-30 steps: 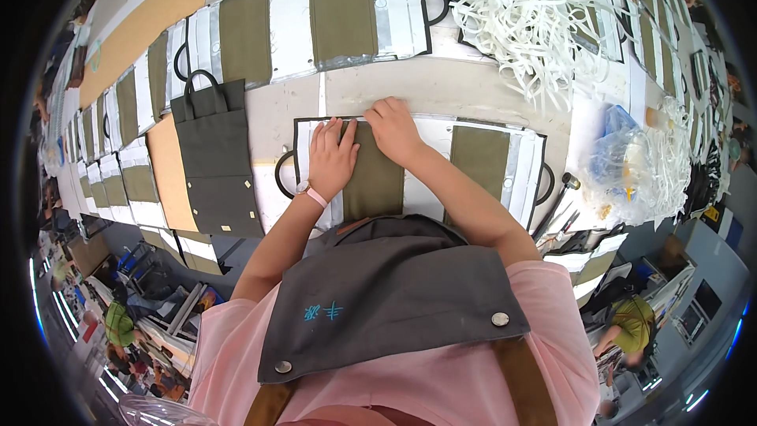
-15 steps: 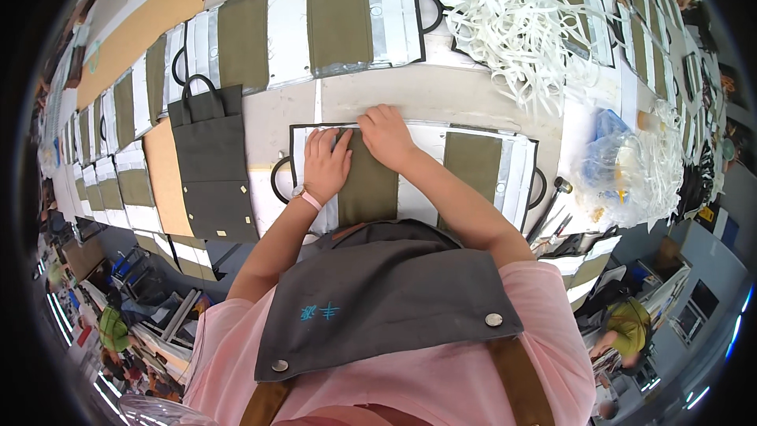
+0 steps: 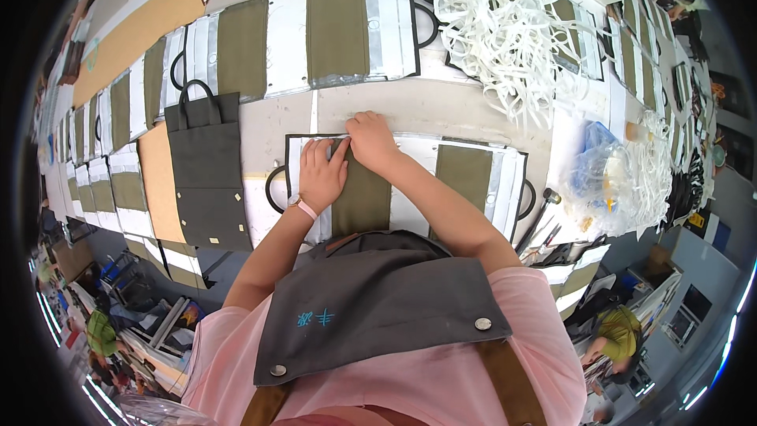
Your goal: The person assembles tote bags on a factory floor by hand. They place white plastic strips onto the fabric, use a hammer to secure metal fasteners, and attach black handles to the bag openings.
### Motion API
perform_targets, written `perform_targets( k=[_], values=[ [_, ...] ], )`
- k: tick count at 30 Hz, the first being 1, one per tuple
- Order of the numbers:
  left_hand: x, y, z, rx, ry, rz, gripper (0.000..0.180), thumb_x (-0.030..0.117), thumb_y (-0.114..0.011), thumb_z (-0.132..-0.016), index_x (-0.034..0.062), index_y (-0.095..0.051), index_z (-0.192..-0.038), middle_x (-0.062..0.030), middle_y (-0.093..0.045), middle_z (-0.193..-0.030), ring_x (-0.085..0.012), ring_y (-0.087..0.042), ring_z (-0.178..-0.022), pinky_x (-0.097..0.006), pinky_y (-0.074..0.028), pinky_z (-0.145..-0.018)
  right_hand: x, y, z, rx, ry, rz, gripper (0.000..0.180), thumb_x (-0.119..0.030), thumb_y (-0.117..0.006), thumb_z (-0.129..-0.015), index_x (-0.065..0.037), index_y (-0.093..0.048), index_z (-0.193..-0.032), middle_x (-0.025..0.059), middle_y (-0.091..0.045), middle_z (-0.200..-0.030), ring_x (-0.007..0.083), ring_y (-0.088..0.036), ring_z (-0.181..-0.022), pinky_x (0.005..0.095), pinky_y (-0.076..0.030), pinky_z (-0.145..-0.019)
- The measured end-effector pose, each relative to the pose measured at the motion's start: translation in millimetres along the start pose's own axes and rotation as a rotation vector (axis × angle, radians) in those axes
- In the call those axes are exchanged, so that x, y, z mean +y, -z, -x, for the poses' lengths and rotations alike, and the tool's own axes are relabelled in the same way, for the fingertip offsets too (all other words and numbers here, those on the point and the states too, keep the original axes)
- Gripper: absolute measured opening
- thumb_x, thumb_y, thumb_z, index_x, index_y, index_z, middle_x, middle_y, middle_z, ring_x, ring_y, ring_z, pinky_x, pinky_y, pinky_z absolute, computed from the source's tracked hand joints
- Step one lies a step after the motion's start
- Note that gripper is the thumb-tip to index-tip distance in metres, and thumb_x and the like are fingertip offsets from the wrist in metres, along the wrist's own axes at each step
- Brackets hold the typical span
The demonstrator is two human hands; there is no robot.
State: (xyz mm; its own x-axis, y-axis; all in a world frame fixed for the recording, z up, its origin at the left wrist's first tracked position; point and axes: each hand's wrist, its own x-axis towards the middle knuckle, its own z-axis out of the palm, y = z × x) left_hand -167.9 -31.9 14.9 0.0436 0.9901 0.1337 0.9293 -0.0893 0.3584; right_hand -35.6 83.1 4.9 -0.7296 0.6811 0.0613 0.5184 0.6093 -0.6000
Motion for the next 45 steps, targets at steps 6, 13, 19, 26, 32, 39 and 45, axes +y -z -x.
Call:
perform_targets(
  k=[6, 13, 19, 26, 32, 39, 45],
  values=[
    [-0.1, 1.8, -0.6, 0.022, -0.018, -0.005, 0.050, 0.018, -0.060, -0.083, 0.0094, -0.050, -0.131, -0.0145, -0.048, -0.117, -0.0304, -0.045, -0.114, -0.046, -0.030, -0.107, 8.6, 5.0, 15.8, 0.051, 0.265, 0.031, 0.014, -0.006, -0.058, -0.073, -0.002, -0.060, -0.086, 0.0099, -0.055, -0.090, 0.0281, -0.051, -0.090, 0.0378, -0.043, -0.085],
    [1.9, -1.2, -5.2, 0.018, 0.042, 0.012, 0.050, 0.016, -0.061, -0.081, 0.0029, -0.049, -0.128, -0.0132, -0.049, -0.116, -0.0288, -0.047, -0.112, -0.045, -0.033, -0.104, -1.6, 10.4, 27.6, 0.021, 0.428, 0.409, 0.023, -0.011, -0.057, -0.073, 0.001, -0.063, -0.091, 0.0069, -0.055, -0.093, 0.0242, -0.051, -0.089, 0.0357, -0.044, -0.083],
    [6.1, 2.5, -7.2, -0.033, -0.013, -0.153, 0.046, 0.011, -0.056, -0.081, -0.0013, -0.050, -0.125, -0.0131, -0.049, -0.117, -0.0280, -0.047, -0.112, -0.044, -0.032, -0.103, -3.6, 4.9, 28.1, 0.084, 0.357, 0.361, 0.030, -0.012, -0.056, -0.076, 0.002, -0.063, -0.101, 0.0064, -0.054, -0.091, 0.0227, -0.050, -0.089, 0.0359, -0.042, -0.082],
    [17.9, -10.2, 2.5, -0.062, -0.065, -0.201, 0.046, 0.012, -0.046, -0.084, -0.0024, -0.047, -0.128, -0.0198, -0.050, -0.126, -0.0310, -0.040, -0.128, -0.052, -0.025, -0.109, 9.1, 7.4, 37.0, 0.179, -0.087, 0.108, 0.020, -0.006, -0.061, -0.075, -0.003, -0.062, -0.095, 0.0094, -0.055, -0.091, 0.0289, -0.050, -0.090, 0.0399, -0.041, -0.082],
    [40.1, -12.0, -0.5, -0.079, 0.077, -0.143, 0.046, 0.022, -0.049, -0.091, 0.0116, -0.046, -0.135, -0.0229, -0.049, -0.128, -0.0360, -0.037, -0.130, -0.057, -0.022, -0.108, 13.6, 9.9, 36.9, 0.182, -0.038, 0.027, 0.016, -0.001, -0.061, -0.073, -0.004, -0.060, -0.088, 0.0105, -0.055, -0.091, 0.0308, -0.050, -0.090, 0.0416, -0.041, -0.082],
    [27.7, -7.8, -1.5, -0.071, 0.020, -0.144, 0.049, 0.031, -0.054, -0.091, 0.0138, -0.046, -0.135, -0.0189, -0.051, -0.126, -0.0309, -0.041, -0.126, -0.055, -0.025, -0.105, 27.6, 25.7, 46.3, 0.082, 0.270, 0.116, 0.022, -0.001, -0.059, -0.069, -0.003, -0.061, -0.091, 0.0083, -0.056, -0.093, 0.0267, -0.051, -0.093, 0.0380, -0.043, -0.085],
    [26.3, -12.8, -5.7, -0.015, 0.046, -0.137, 0.051, 0.032, -0.056, -0.090, 0.0083, -0.047, -0.133, -0.0171, -0.053, -0.121, -0.0298, -0.043, -0.122, -0.054, -0.028, -0.102, 30.2, 30.1, 46.3, -0.001, 0.297, 0.154, 0.029, -0.003, -0.058, -0.070, -0.004, -0.063, -0.099, 0.0064, -0.056, -0.093, 0.0247, -0.051, -0.093, 0.0368, -0.044, -0.086]
  ],
)
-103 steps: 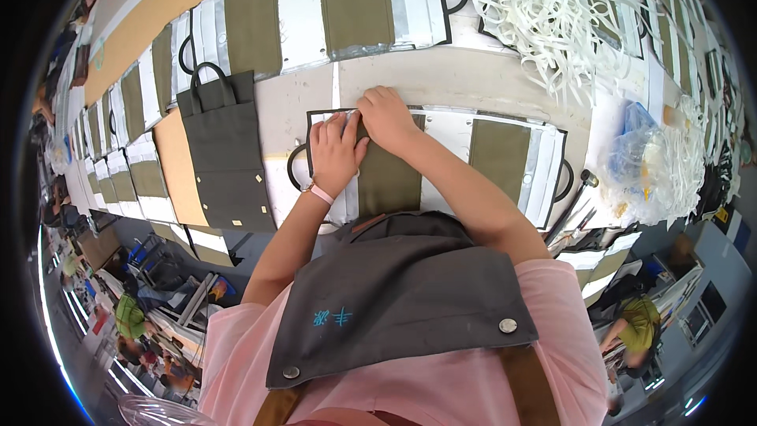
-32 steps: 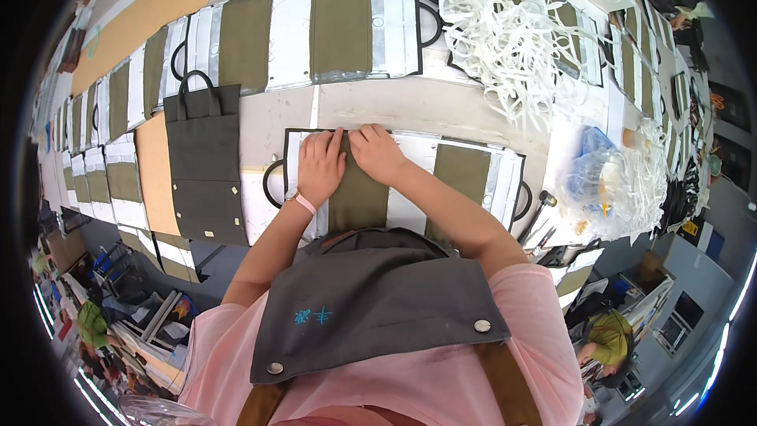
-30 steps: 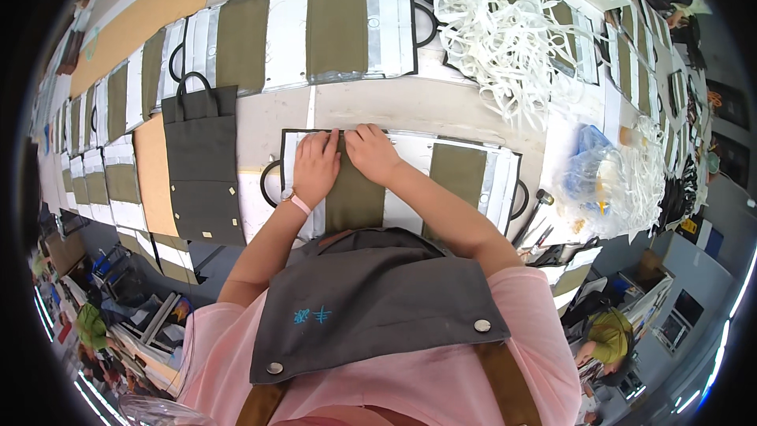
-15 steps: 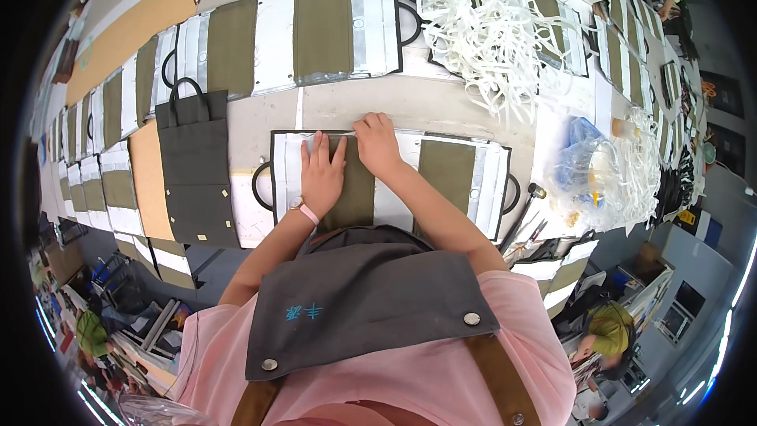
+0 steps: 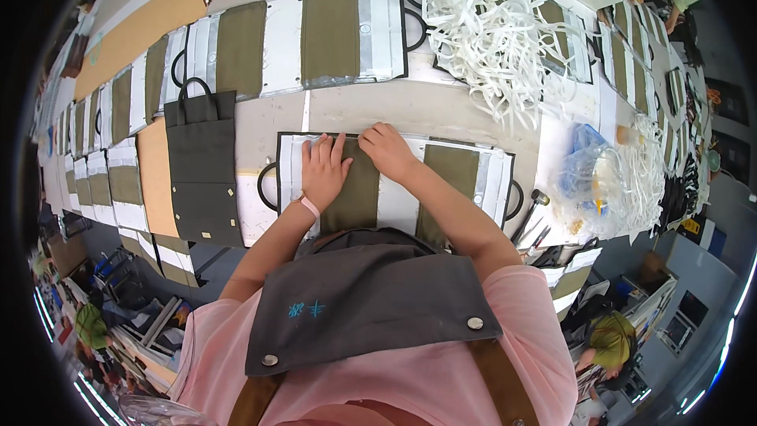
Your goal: The person assembles tote bags on a factory floor by hand. They place white plastic strips onto the fabric, use a hammer to secure metal fasteners, and attach black handles to the bag openings.
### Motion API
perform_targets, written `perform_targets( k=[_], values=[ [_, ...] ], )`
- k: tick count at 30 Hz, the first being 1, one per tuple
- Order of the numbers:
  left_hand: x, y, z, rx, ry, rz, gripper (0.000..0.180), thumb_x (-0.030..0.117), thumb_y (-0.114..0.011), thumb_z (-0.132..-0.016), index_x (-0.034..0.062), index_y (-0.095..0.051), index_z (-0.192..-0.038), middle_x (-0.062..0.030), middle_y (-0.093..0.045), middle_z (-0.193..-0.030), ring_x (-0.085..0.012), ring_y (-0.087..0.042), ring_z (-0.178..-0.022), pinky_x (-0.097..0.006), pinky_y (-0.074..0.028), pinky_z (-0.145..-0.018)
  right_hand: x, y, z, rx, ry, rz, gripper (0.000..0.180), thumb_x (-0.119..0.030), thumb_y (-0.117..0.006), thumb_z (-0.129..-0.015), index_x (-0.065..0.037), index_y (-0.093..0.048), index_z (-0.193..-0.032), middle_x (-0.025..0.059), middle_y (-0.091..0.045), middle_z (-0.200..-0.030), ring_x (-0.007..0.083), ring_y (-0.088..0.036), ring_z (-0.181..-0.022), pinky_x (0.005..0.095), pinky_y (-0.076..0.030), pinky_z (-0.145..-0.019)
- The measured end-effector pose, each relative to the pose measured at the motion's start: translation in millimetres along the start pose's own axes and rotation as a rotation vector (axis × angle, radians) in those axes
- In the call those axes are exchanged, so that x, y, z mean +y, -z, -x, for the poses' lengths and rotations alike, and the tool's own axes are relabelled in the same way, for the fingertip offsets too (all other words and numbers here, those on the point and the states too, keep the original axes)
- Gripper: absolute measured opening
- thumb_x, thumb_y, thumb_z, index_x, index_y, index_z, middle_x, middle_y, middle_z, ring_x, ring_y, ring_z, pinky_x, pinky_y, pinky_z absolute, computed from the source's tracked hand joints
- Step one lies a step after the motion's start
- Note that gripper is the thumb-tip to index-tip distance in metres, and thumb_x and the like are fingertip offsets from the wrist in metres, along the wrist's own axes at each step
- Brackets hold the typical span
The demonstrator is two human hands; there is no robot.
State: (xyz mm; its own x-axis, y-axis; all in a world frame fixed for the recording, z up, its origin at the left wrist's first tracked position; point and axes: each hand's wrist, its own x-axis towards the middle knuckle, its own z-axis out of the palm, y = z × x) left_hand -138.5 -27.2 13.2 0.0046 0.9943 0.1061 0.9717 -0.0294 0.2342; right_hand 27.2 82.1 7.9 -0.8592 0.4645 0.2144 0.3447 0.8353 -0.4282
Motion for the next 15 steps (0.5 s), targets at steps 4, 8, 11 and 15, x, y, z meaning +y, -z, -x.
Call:
perform_targets(
  k=[4, 8, 11, 15],
  values=[
    [0.8, 6.2, -1.8, -0.040, -0.013, -0.063, 0.051, 0.031, -0.058, -0.088, 0.0053, -0.048, -0.131, -0.0137, -0.053, -0.118, -0.0274, -0.044, -0.119, -0.052, -0.030, -0.102, 0.7, -4.5, 1.2, -0.009, -0.018, 0.014, 0.035, -0.005, -0.057, -0.072, -0.007, -0.065, -0.106, 0.0066, -0.055, -0.092, 0.0255, -0.050, -0.093, 0.0369, -0.043, -0.085],
    [-12.8, 15.0, 3.3, -0.057, 0.010, -0.060, 0.052, 0.029, -0.059, -0.086, 0.0042, -0.048, -0.130, -0.0109, -0.051, -0.117, -0.0249, -0.045, -0.118, -0.049, -0.031, -0.102, -4.2, -2.9, -3.1, -0.059, -0.056, 0.052, 0.038, -0.006, -0.057, -0.074, -0.010, -0.065, -0.111, 0.0081, -0.053, -0.092, 0.0270, -0.049, -0.091, 0.0369, -0.042, -0.085],
    [-5.0, 18.1, 3.9, -0.045, 0.029, -0.035, 0.051, 0.026, -0.061, -0.084, 0.0031, -0.049, -0.128, -0.0113, -0.050, -0.120, -0.0260, -0.044, -0.119, -0.048, -0.030, -0.104, -12.5, 1.5, -7.2, -0.031, -0.083, 0.084, 0.039, -0.007, -0.055, -0.076, -0.011, -0.065, -0.113, 0.0088, -0.053, -0.092, 0.0270, -0.048, -0.090, 0.0365, -0.041, -0.084],
    [8.8, 4.8, 2.9, -0.027, -0.049, 0.107, 0.050, 0.020, -0.063, -0.082, 0.0058, -0.048, -0.128, -0.0135, -0.047, -0.124, -0.0294, -0.044, -0.119, -0.049, -0.027, -0.107, -9.7, -8.7, -5.6, 0.163, -0.213, -0.080, 0.032, 0.001, -0.060, -0.072, -0.009, -0.066, -0.101, 0.0113, -0.053, -0.090, 0.0300, -0.049, -0.087, 0.0385, -0.043, -0.080]
  ],
)
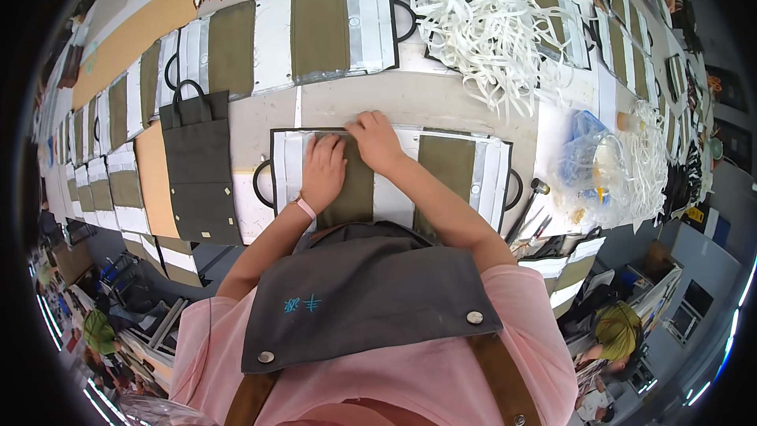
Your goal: The person assembles tote bags on a factory floor by hand. They place white plastic strips onto the fabric, use a hammer to secure metal fasteners, and attach black handles to the bag openings.
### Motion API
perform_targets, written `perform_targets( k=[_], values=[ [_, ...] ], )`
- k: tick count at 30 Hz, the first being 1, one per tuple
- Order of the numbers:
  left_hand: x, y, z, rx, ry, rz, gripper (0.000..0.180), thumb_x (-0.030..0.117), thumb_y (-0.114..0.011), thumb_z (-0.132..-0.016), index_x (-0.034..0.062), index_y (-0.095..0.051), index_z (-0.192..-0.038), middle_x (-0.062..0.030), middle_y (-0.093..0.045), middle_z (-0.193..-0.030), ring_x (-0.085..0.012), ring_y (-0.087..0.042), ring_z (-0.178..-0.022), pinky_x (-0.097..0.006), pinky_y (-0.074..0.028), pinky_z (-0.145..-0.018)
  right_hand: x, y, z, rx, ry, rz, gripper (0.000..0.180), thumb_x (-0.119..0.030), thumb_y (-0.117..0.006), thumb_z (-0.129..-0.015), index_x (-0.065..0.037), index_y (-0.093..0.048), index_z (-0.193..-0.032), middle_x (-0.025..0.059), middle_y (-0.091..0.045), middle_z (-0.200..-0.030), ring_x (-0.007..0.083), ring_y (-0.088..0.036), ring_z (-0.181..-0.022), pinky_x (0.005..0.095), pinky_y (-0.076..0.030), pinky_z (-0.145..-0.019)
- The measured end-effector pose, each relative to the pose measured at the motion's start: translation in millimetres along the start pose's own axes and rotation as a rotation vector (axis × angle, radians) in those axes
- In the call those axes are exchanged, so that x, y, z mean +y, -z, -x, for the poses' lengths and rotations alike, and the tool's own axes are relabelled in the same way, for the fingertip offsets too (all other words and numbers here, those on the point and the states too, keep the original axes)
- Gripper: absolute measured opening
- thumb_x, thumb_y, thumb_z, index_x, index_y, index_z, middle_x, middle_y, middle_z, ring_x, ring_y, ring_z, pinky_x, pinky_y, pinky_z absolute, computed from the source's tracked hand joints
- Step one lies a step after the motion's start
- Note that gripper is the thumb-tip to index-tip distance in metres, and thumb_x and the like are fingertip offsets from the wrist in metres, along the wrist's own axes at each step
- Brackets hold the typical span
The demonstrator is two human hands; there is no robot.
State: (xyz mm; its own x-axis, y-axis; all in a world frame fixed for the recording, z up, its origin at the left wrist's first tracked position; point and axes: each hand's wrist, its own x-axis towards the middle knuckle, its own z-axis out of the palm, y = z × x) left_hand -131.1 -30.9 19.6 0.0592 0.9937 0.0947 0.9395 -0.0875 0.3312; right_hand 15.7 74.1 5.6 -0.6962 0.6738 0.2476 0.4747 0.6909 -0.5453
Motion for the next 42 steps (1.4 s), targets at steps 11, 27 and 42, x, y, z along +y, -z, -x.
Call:
perform_targets(
  k=[11, 27, 42],
  values=[
    [6.5, -4.1, -5.8, 0.011, -0.007, -0.044, 0.053, 0.029, -0.061, -0.085, 0.0170, -0.048, -0.135, -0.0128, -0.047, -0.115, -0.0267, -0.043, -0.115, -0.051, -0.027, -0.106, 13.6, 7.0, -11.1, -0.117, -0.238, -0.141, 0.004, -0.001, -0.061, -0.074, -0.003, -0.060, -0.077, 0.0122, -0.057, -0.084, 0.0321, -0.053, -0.085, 0.0416, -0.044, -0.078],
    [7.2, -11.6, -11.7, 0.005, 0.041, 0.015, 0.046, 0.028, -0.060, -0.086, 0.0233, -0.053, -0.131, -0.0123, -0.047, -0.113, -0.0282, -0.043, -0.112, -0.052, -0.026, -0.105, 13.1, 10.8, -13.2, -0.164, -0.226, -0.062, 0.008, -0.001, -0.059, -0.074, -0.002, -0.059, -0.081, 0.0125, -0.056, -0.085, 0.0323, -0.052, -0.085, 0.0412, -0.044, -0.079],
    [8.9, -8.1, -13.4, 0.013, 0.051, 0.002, 0.051, 0.029, -0.064, -0.082, 0.0160, -0.052, -0.130, -0.0128, -0.049, -0.111, -0.0289, -0.046, -0.107, -0.051, -0.032, -0.099, 24.8, 22.8, 8.0, -0.261, 0.328, 0.150, 0.015, -0.012, -0.056, -0.071, -0.002, -0.062, -0.080, 0.0071, -0.053, -0.088, 0.0252, -0.050, -0.086, 0.0360, -0.047, -0.076]
  ],
)
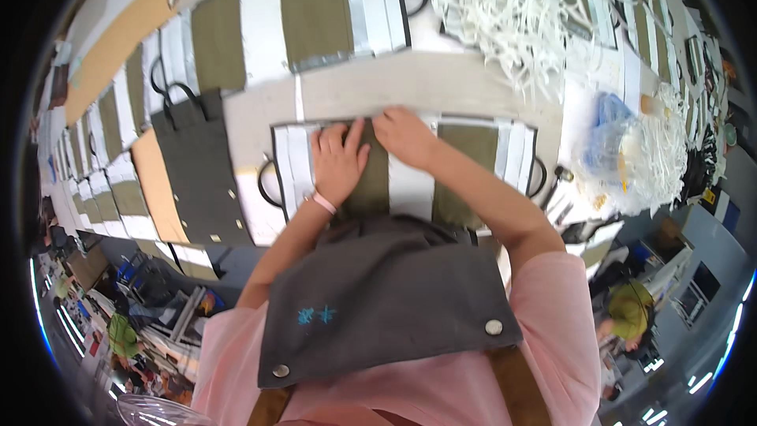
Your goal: The person assembles tote bags on a factory floor by hand. They place white plastic strips onto the fabric, use a hammer to secure metal fasteners, and attach black handles to the bag openings.
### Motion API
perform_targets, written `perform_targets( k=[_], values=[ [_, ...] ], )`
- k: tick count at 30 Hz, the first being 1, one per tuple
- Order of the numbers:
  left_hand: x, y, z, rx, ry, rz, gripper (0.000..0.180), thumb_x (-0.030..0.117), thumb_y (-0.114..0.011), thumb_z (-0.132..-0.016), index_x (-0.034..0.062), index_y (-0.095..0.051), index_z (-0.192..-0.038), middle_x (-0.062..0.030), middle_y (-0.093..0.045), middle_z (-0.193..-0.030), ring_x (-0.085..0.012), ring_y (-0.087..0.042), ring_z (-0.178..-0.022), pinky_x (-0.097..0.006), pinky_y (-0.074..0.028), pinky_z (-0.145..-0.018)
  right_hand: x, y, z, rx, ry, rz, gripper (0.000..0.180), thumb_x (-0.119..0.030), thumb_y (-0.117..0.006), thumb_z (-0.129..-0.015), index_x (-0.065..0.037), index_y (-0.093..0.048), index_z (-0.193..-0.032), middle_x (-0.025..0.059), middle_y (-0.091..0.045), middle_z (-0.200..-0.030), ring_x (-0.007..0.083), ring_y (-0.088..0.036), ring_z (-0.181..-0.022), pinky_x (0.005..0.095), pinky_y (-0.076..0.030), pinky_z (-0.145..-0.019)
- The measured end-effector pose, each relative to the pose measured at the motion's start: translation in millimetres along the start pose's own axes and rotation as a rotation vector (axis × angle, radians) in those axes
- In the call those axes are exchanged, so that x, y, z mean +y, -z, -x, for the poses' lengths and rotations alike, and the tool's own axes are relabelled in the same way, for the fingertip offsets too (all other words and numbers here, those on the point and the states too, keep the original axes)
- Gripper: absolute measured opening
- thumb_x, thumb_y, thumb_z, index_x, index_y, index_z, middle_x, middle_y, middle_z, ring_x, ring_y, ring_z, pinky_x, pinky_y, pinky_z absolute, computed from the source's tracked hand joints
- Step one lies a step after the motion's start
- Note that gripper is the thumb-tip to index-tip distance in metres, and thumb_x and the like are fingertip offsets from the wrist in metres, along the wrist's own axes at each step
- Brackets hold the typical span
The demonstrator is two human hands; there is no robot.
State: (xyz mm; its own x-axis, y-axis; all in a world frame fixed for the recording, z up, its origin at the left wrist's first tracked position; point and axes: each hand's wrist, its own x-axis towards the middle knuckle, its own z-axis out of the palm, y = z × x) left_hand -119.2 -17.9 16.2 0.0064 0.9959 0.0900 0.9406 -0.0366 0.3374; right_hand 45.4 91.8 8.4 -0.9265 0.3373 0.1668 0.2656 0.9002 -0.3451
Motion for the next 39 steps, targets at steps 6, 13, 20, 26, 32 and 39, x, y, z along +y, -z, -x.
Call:
perform_targets(
  k=[6, 13, 20, 26, 32, 39],
  values=[
    [-4.1, 16.4, -3.9, -0.023, -0.042, -0.084, 0.049, 0.029, -0.063, -0.083, 0.0172, -0.054, -0.129, -0.0109, -0.051, -0.108, -0.0266, -0.048, -0.103, -0.048, -0.035, -0.092, -11.9, -0.8, 7.2, 0.105, -0.152, 0.040, 0.014, -0.013, -0.055, -0.072, -0.004, -0.061, -0.081, 0.0080, -0.053, -0.087, 0.0261, -0.049, -0.089, 0.0376, -0.045, -0.079],
    [18.0, -5.7, -18.1, 0.057, -0.074, -0.045, 0.046, 0.014, -0.063, -0.077, -0.0010, -0.054, -0.121, -0.0134, -0.053, -0.110, -0.0290, -0.051, -0.103, -0.042, -0.039, -0.093, -16.8, -10.8, 3.9, 0.162, -0.244, 0.003, 0.013, -0.011, -0.055, -0.074, -0.005, -0.059, -0.086, 0.0099, -0.054, -0.090, 0.0280, -0.050, -0.094, 0.0402, -0.041, -0.089],
    [14.2, -7.9, -12.8, 0.015, -0.134, 0.104, 0.052, 0.011, -0.065, -0.078, -0.0008, -0.050, -0.126, -0.0149, -0.052, -0.114, -0.0308, -0.050, -0.107, -0.042, -0.039, -0.095, -12.8, -13.1, 14.2, 0.344, -0.476, -0.170, 0.022, -0.003, -0.058, -0.068, -0.003, -0.061, -0.091, 0.0127, -0.056, -0.094, 0.0315, -0.051, -0.093, 0.0419, -0.042, -0.085],
    [12.1, -3.7, -19.4, 0.007, 0.018, 0.259, 0.052, 0.015, -0.066, -0.078, 0.0055, -0.051, -0.127, -0.0136, -0.051, -0.113, -0.0307, -0.049, -0.105, -0.041, -0.036, -0.093, -11.8, -3.8, 19.4, 0.122, -0.150, 0.144, 0.024, -0.009, -0.055, -0.074, -0.001, -0.064, -0.095, 0.0093, -0.057, -0.093, 0.0269, -0.051, -0.092, 0.0387, -0.044, -0.084],
    [2.9, -7.6, -17.0, -0.034, -0.198, 0.067, 0.051, 0.018, -0.064, -0.081, 0.0122, -0.052, -0.131, -0.0091, -0.049, -0.109, -0.0265, -0.048, -0.103, -0.041, -0.036, -0.092, -8.6, -1.8, 25.4, 0.122, -0.211, 0.120, 0.026, -0.009, -0.056, -0.077, -0.001, -0.063, -0.100, 0.0083, -0.057, -0.097, 0.0264, -0.051, -0.094, 0.0387, -0.043, -0.085],
    [6.8, -10.7, -20.9, 0.013, -0.113, 0.115, 0.051, 0.019, -0.066, -0.081, 0.0145, -0.053, -0.130, -0.0083, -0.050, -0.106, -0.0249, -0.048, -0.102, -0.041, -0.036, -0.090, -7.5, 1.8, 24.0, 0.307, -0.527, -0.178, 0.021, -0.001, -0.059, -0.073, -0.005, -0.062, -0.093, 0.0081, -0.054, -0.090, 0.0277, -0.050, -0.092, 0.0400, -0.040, -0.084]
  ],
)
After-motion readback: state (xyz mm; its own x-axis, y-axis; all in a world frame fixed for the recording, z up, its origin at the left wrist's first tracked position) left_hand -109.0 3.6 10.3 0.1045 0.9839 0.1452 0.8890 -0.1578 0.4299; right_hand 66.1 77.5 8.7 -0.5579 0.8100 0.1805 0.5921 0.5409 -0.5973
